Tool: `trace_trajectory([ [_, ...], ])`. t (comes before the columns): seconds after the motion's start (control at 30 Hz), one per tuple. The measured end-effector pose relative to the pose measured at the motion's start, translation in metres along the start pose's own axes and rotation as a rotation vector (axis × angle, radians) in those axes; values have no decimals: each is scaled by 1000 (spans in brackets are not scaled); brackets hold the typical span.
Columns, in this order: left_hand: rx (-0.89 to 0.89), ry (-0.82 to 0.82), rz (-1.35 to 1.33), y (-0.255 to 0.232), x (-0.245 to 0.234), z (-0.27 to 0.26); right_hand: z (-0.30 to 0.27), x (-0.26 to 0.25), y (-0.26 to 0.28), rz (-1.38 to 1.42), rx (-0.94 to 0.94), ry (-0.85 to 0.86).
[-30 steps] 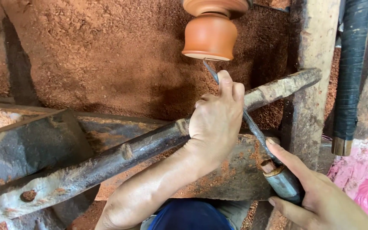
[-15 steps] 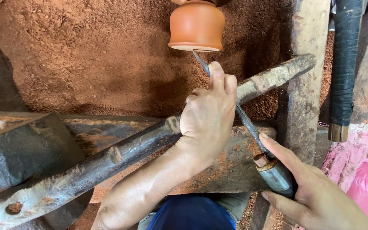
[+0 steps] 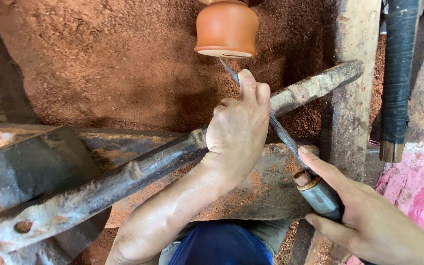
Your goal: Shaping a wooden workpiece on a lathe using hand chisels and a drill bit.
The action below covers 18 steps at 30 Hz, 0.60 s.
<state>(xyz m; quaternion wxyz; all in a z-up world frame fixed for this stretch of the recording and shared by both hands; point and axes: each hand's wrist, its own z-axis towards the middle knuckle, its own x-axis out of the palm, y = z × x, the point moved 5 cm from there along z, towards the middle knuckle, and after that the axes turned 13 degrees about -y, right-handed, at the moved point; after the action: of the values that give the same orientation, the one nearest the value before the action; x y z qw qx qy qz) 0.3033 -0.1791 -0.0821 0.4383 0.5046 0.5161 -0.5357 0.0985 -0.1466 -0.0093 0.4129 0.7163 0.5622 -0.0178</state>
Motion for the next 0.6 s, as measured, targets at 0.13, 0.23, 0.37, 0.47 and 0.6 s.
trace_trajectory([
  [0.13,-10,-8,-15,0,1,-1,1,-4,8,1,-104,-33],
  [0.23,-35,-33,-9,-3,5,0,1,-1,-1,4,-6,-23],
  [0.37,-17,-13,-17,0,3,0,2,1,4,30,-62,-59],
  [0.47,-6,30,-52,-2,6,1,0,3,3,44,-56,-79],
  [0.6,-6,-3,-16,-1,3,1,-3,6,-1,91,5,-64],
])
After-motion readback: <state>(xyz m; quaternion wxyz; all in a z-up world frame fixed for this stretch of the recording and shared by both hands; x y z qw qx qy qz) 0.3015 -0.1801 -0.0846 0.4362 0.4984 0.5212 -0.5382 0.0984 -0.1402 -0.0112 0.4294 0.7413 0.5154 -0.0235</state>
